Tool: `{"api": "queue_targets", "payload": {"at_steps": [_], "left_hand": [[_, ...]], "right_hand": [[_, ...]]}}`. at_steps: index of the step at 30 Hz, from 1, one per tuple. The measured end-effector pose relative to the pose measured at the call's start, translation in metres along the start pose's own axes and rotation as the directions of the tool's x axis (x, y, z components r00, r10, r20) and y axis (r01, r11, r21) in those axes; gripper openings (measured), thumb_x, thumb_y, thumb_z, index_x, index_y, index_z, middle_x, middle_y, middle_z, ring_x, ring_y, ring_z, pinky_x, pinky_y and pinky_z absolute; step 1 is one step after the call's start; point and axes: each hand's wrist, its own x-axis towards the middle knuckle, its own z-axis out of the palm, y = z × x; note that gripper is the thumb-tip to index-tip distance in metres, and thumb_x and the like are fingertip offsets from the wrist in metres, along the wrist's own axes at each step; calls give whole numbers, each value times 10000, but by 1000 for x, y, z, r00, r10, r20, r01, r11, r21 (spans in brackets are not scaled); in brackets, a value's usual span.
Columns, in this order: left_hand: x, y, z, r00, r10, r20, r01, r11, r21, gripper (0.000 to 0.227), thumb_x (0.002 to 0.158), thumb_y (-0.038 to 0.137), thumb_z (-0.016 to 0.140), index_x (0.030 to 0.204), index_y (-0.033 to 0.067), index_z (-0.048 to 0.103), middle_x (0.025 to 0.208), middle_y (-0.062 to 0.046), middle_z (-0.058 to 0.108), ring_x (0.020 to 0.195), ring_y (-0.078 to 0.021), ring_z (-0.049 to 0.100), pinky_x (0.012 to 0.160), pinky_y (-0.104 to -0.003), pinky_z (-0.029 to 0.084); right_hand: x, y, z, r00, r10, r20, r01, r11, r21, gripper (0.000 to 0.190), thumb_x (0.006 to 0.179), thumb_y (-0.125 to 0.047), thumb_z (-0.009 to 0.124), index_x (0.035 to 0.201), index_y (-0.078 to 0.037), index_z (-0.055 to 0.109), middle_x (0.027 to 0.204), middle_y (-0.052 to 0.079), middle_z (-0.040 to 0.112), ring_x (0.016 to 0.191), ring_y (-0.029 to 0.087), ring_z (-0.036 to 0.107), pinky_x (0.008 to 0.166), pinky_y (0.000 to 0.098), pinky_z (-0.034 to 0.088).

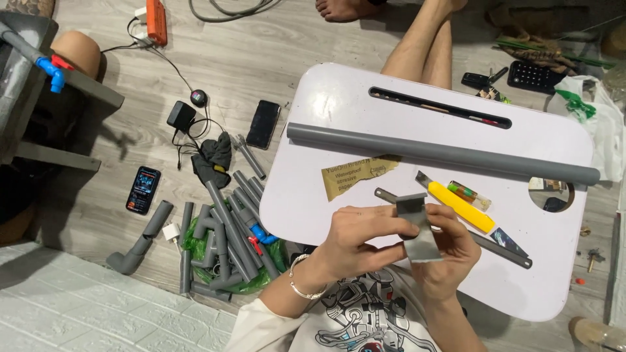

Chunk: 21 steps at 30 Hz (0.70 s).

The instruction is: Trimming, sawing, and heating a PVC pipe fitting to prepare it for assembly into a structure.

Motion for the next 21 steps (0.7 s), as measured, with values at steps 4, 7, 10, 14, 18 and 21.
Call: {"api": "queue_targets", "payload": {"at_steps": [4,7,10,14,18,21], "left_hand": [[4,4,1,1000,16,-25,-16,1000,-6,336,778,13,883,1074,103,751,738,7,640,597,-105,505,566,-262,397],[12,10,1,999,-46,-23,47,998,38,401,765,-16,860,1123,108,728,961,-47,795,751,-135,708,642,-245,540],[20,17,6,988,-61,-141,67,997,37,307,841,-4,820,1129,76,750,947,-207,799,817,-357,800,677,-425,660],[27,12,7,969,-174,-174,177,984,2,317,822,-3,820,1119,84,751,943,-169,803,872,-333,811,725,-388,666],[33,-3,3,922,-343,-181,272,904,-329,295,821,0,826,1097,68,749,982,-177,796,1038,-283,761,827,-365,642],[24,-29,10,877,-466,-118,335,769,-545,311,808,35,878,1086,39,740,988,-137,789,986,-174,737,848,-327,644]], "right_hand": [[5,-2,6,999,-13,34,11,998,63,436,814,-114,839,1227,-123,703,1321,56,685,1224,166,668,1162,346,586],[12,9,3,998,54,21,-56,989,140,500,853,-243,872,1274,-71,665,1339,65,678,1199,150,679,1108,300,612],[16,21,2,997,80,14,-80,955,284,400,835,-106,813,1213,-39,703,1156,222,752,1022,331,788,880,410,694],[25,10,17,987,160,-11,-150,945,291,372,853,-54,778,1214,-33,688,1202,197,754,1016,306,788,854,403,705],[33,-16,17,969,241,58,-247,931,269,455,861,2,746,1305,-31,651,1340,179,712,1035,344,785,805,429,714],[39,-15,-19,988,153,-2,-152,974,-168,473,920,-147,704,1352,11,593,1324,213,668,1171,342,716,877,471,683]]}}
